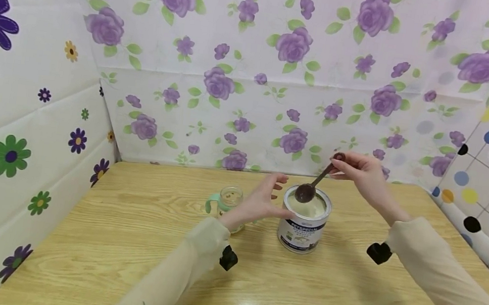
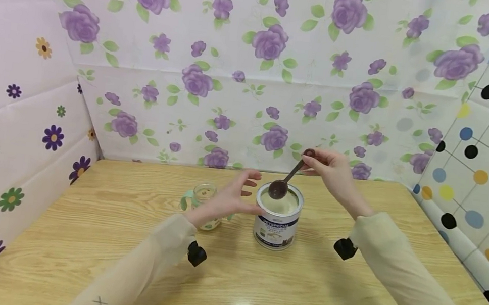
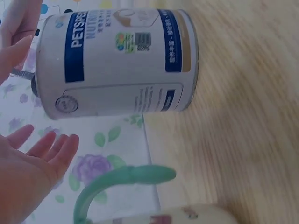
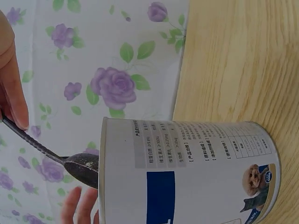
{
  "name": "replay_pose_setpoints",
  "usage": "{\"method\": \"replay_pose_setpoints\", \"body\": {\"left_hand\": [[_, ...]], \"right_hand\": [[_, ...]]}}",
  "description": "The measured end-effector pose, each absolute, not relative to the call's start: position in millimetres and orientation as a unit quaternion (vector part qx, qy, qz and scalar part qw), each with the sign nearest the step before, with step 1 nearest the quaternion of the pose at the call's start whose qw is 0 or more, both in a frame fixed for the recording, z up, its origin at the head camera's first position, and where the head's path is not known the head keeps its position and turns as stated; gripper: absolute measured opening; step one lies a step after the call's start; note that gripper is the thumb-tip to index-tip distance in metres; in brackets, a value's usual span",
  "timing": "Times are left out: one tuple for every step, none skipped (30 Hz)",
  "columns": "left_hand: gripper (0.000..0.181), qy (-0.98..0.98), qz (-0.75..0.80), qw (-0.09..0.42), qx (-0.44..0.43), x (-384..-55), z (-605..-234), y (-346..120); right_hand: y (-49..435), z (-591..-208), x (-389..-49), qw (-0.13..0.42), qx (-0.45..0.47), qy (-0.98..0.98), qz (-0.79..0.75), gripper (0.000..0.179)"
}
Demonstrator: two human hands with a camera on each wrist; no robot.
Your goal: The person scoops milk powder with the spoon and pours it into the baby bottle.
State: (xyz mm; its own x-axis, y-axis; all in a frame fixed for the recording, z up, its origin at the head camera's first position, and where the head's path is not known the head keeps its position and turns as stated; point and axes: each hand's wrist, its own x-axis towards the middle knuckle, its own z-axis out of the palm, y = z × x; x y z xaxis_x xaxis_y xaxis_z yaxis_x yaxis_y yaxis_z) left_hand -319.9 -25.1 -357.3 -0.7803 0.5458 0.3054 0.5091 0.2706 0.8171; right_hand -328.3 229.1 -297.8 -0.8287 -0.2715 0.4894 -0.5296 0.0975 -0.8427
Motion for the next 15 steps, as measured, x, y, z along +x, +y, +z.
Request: {"method": "replay_pose_setpoints", "body": {"left_hand": [[0.085, 0.799, 0.503, 0.017, 0.329, -319.8, -359.0, -22.9], [0.086, 0.802, 0.500, 0.016, 0.327, -319.6, -360.7, -20.7], [0.087, 0.805, 0.498, 0.017, 0.321, -319.1, -362.2, -18.6], [0.087, 0.807, 0.497, 0.017, 0.317, -318.8, -363.9, -16.7], [0.088, 0.806, 0.501, 0.019, 0.314, -318.5, -365.4, -14.9], [0.088, 0.805, 0.503, 0.020, 0.312, -318.6, -367.3, -13.1], [0.089, 0.807, 0.504, 0.022, 0.307, -318.2, -369.0, -11.3], [0.089, 0.805, 0.508, 0.024, 0.305, -317.6, -370.5, -9.8], [0.089, 0.803, 0.513, 0.026, 0.302, -317.1, -371.8, -8.5], [0.089, 0.800, 0.519, 0.029, 0.299, -316.5, -373.1, -7.3], [0.089, 0.798, 0.524, 0.031, 0.295, -316.1, -374.5, -6.2], [0.089, 0.797, 0.528, 0.031, 0.292, -315.8, -375.6, -5.1], [0.090, 0.796, 0.532, 0.030, 0.287, -315.5, -376.6, -3.9], [0.090, 0.794, 0.536, 0.029, 0.286, -315.6, -377.6, -2.8], [0.090, 0.792, 0.540, 0.028, 0.283, -315.7, -378.5, -1.6]], "right_hand": [[228.3, -297.7, -328.0, 0.102, 0.275, -0.740, 0.604, 0.021], [227.7, -297.5, -327.9, 0.100, 0.279, -0.746, 0.596, 0.022], [227.3, -297.1, -327.5, 0.099, 0.283, -0.751, 0.588, 0.023], [225.9, -295.2, -325.4, 0.099, 0.285, -0.756, 0.582, 0.023], [224.3, -292.9, -322.5, 0.101, 0.286, -0.758, 0.577, 0.023], [222.6, -290.5, -319.7, 0.103, 0.289, -0.761, 0.572, 0.022], [220.9, -287.9, -316.5, 0.106, 0.291, -0.763, 0.568, 0.022], [219.3, -285.5, -313.4, 0.108, 0.292, -0.765, 0.564, 0.021], [217.7, -283.2, -310.4, 0.111, 0.292, -0.770, 0.557, 0.020], [215.9, -281.1, -307.4, 0.114, 0.290, -0.775, 0.550, 0.020], [215.3, -280.5, -306.3, 0.116, 0.290, -0.778, 0.545, 0.019], [215.0, -280.4, -305.8, 0.118, 0.289, -0.782, 0.539, 0.019], [215.0, -280.3, -305.3, 0.119, 0.289, -0.786, 0.534, 0.019], [215.1, -280.3, -305.1, 0.119, 0.288, -0.789, 0.529, 0.018], [215.1, -280.1, -305.0, 0.121, 0.287, -0.793, 0.524, 0.018]]}}
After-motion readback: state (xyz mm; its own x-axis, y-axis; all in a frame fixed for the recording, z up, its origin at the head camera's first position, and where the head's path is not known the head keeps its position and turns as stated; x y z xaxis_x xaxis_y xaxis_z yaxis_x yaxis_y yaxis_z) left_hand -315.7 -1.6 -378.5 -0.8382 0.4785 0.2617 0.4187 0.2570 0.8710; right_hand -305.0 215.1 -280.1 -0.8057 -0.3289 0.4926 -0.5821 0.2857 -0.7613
